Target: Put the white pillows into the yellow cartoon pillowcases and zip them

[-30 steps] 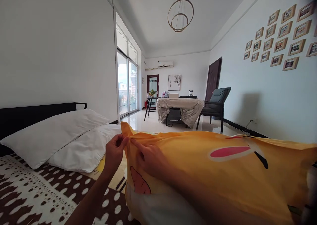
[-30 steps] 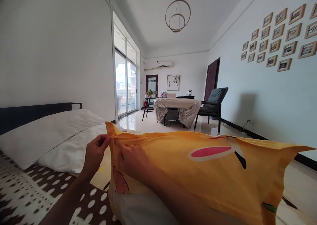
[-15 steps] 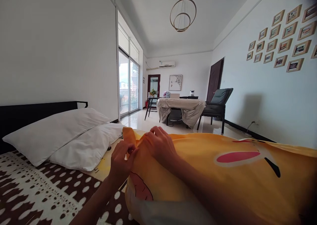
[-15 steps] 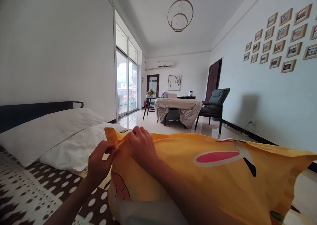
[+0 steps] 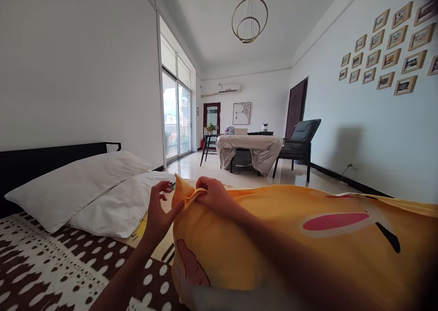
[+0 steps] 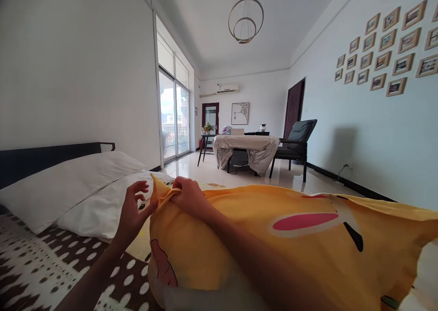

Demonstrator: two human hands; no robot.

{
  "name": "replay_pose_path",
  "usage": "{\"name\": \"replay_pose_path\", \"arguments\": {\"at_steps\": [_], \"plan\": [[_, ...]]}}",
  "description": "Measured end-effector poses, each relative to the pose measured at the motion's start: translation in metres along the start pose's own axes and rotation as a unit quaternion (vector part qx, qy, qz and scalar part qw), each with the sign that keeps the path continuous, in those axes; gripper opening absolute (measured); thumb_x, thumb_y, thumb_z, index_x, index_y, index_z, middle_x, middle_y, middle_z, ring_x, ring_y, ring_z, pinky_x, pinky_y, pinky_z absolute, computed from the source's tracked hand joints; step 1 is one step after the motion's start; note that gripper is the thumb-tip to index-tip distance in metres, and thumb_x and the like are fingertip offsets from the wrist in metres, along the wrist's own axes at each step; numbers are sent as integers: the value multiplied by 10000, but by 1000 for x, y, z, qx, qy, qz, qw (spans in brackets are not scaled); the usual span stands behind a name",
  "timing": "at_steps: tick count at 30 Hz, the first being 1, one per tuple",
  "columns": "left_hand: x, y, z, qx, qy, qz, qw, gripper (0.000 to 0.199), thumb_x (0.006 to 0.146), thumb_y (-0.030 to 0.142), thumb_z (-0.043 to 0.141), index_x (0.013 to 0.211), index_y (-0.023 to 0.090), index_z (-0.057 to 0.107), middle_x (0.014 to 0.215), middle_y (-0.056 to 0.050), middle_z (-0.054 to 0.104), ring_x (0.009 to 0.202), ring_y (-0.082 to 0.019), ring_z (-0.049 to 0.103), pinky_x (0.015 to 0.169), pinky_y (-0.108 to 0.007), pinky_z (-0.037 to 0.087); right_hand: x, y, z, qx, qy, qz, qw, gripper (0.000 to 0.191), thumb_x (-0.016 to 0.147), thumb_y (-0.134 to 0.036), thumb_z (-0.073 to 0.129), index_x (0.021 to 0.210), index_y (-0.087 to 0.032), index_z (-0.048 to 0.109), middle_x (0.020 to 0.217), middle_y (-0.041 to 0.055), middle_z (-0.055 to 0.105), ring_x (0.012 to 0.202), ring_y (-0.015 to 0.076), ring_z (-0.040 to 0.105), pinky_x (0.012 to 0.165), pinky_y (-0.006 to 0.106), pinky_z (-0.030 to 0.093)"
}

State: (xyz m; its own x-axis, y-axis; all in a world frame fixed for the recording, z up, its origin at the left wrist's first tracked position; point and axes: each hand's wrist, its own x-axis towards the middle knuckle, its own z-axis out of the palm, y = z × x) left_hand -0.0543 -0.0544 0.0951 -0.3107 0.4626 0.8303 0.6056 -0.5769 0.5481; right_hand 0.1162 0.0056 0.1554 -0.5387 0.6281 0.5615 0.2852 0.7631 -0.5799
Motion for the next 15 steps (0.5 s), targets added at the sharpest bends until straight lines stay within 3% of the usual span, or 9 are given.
{"name": "replay_pose_path", "arguments": {"at_steps": [2,4,6,11,13,15], "plan": [[8,2,0,-48,-95,-57,993,474,706,391,666,1100,174,516,1052,-77,566,917,-203,533,741,-293,433,2,-2,0,12,4,6,1000,139,588,-220,614,634,-190,486,586,-58,504,569,93,421,520,213,303],[14,9,0,-72,-212,-99,970,304,740,411,615,892,149,588,821,-35,581,755,-171,526,644,-265,417,4,-3,-1,30,-1,12,999,125,576,-212,614,613,-183,499,579,-56,500,571,91,421,524,212,306],[19,19,0,-56,-266,-99,957,256,750,402,596,732,147,578,662,9,511,635,-130,453,566,-235,364,5,-3,-4,58,-20,12,998,69,577,-182,592,628,-173,546,590,-49,523,583,92,446,547,211,331],[23,30,0,-41,-269,-64,960,260,758,379,577,635,159,515,597,32,435,585,-103,370,518,-214,305,2,-2,-11,88,-40,-14,995,103,606,-156,568,701,-164,606,647,-35,577,622,99,490,594,212,374],[22,24,1,-78,-255,-94,959,315,748,412,578,586,160,480,570,31,410,559,-99,357,496,-214,303,0,-3,-12,75,-46,-35,995,122,638,-167,578,749,-170,627,664,-37,587,638,100,492,613,214,378],[19,14,4,-117,-202,-146,961,367,729,458,585,551,159,469,535,32,389,522,-93,339,465,-215,299,-2,-6,-12,68,-62,-40,995,96,666,-211,616,752,-175,638,651,-40,579,639,100,488,615,215,376]]}}
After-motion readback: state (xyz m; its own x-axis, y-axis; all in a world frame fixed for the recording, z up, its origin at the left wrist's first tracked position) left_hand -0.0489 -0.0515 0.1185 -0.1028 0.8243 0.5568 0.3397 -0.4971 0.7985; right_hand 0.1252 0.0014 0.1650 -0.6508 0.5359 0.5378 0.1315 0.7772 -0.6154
